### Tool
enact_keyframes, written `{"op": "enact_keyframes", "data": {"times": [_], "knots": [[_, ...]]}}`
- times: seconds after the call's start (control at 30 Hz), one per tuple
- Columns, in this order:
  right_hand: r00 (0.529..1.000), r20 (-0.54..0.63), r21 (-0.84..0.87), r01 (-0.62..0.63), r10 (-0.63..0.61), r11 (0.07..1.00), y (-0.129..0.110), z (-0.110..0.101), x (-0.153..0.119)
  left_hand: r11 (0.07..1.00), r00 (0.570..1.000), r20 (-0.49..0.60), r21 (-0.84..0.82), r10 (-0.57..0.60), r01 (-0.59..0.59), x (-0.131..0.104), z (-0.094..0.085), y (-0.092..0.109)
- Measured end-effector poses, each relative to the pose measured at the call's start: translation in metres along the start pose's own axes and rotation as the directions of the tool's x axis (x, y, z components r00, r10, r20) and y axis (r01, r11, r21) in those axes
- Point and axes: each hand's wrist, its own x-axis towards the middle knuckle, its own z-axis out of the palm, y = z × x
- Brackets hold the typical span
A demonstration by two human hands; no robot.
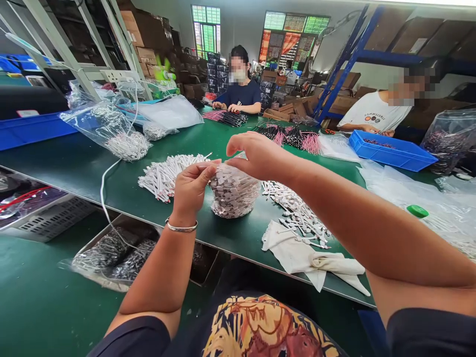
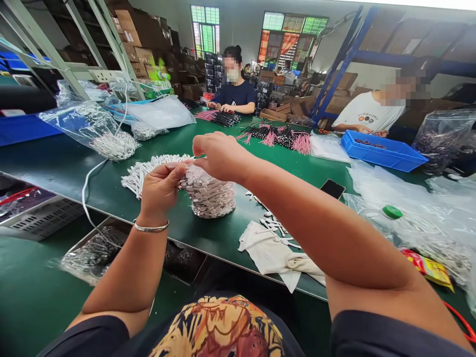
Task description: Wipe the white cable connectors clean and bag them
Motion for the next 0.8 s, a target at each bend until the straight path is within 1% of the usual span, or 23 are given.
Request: {"op": "enact_keyframes", "data": {"times": [0.07, 0.17, 0.23, 0.3, 0.37, 0.47, 0.53, 0.63, 0.7, 0.8], "knots": [[1.0, 0.004, 0.009, 0.004, -0.004, 1.0, 0.002, -0.005, -0.002, 1.0, 1.0, -0.006, -0.008, 0.004, -0.004, 0.0, 0.002, 0.0], [0.998, 0.042, 0.009, 0.034, -0.035, 0.999, 0.003, -0.004, -0.004, 0.999, 0.999, -0.029, -0.029, 0.024, -0.025, 0.0, 0.006, -0.001], [0.996, 0.077, 0.008, 0.045, -0.045, 0.999, 0.003, 0.0, -0.005, 0.997, 0.998, -0.053, -0.076, 0.025, -0.029, -0.001, 0.009, -0.002], [0.993, 0.096, 0.011, 0.063, -0.063, 0.998, 0.004, 0.004, -0.006, 0.987, 0.998, -0.064, -0.162, 0.006, -0.016, -0.002, 0.012, -0.003], [0.99, 0.085, 0.021, 0.11, -0.112, 0.994, 0.004, 0.008, -0.006, 0.969, 0.998, -0.062, -0.248, -0.017, 0.001, -0.002, 0.013, -0.005], [0.98, 0.043, 0.027, 0.194, -0.195, 0.981, 0.005, 0.009, -0.007, 0.956, 0.998, -0.054, -0.293, -0.026, 0.009, -0.002, 0.012, -0.007], [0.974, 0.046, 0.004, 0.222, -0.222, 0.975, 0.006, 0.009, -0.007, 0.957, 0.998, -0.054, -0.289, -0.02, 0.003, -0.002, 0.011, -0.008], [0.973, 0.092, -0.038, 0.216, -0.212, 0.976, 0.007, 0.009, -0.009, 0.968, 0.998, -0.069, -0.249, 0.013, -0.03, -0.002, 0.009, -0.009], [0.973, 0.114, -0.035, 0.204, -0.199, 0.978, 0.008, 0.01, -0.01, 0.983, 0.999, -0.037, -0.184, 0.013, -0.02, -0.001, 0.008, -0.007], [0.971, 0.124, -0.004, 0.204, -0.202, 0.979, 0.009, 0.012, -0.012, 0.999, 0.998, 0.053, -0.036, -0.033, 0.035, 0.002, 0.006, -0.003]]}}
